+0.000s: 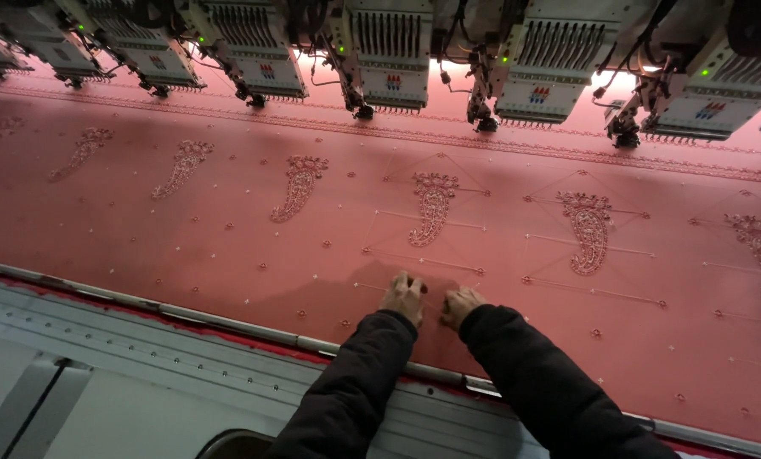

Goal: The person picks off small fragments of material and thread from an industrial embroidery machine.

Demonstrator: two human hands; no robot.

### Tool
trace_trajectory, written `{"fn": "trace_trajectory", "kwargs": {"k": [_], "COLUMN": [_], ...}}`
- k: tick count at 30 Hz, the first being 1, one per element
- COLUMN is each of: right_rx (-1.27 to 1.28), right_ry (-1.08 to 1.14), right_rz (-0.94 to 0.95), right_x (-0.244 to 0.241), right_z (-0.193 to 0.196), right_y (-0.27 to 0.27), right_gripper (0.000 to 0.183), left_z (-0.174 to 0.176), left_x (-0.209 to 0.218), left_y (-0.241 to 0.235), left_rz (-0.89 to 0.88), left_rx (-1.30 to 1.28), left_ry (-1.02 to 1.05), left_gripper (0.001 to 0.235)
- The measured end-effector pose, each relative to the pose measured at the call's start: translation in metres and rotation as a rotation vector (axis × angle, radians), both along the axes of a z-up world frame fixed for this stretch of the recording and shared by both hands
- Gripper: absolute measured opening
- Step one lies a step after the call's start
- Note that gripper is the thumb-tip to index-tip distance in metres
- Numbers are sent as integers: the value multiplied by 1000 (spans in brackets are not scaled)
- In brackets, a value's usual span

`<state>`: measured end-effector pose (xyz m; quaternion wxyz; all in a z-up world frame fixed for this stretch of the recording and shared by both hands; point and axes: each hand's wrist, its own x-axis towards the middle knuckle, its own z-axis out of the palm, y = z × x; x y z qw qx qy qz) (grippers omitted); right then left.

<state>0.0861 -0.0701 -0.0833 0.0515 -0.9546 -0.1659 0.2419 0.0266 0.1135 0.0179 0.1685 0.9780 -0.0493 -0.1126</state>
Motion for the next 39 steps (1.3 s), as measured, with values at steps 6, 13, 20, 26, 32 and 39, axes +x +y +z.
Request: {"fn": "trace_trajectory", "kwargs": {"k": [6,13,20,26,32,39], "right_rx": [325,269,74,27,-4,373], "right_ry": [-118,-12,85,-426,-80,75], "right_rz": [113,94,64,478,20,-490], "right_x": [5,-13,-26,-51,-83,-39], "right_z": [19,76,56,4,18,18], "right_y": [-10,-9,-4,-50,-58,-8], "right_gripper": [30,30,38,25,32,31], "left_z": [14,-49,-77,-108,-102,-39], "left_x": [-3,18,29,5,-9,35], "left_y": [3,-1,-5,-33,-30,110], "left_rz": [-129,-247,-360,-430,-465,-161], "left_rx": [-28,23,15,-162,-333,139], "left_ry": [-90,-163,-156,-465,-516,-32], "left_gripper": [34,27,45,10,18,54]}}
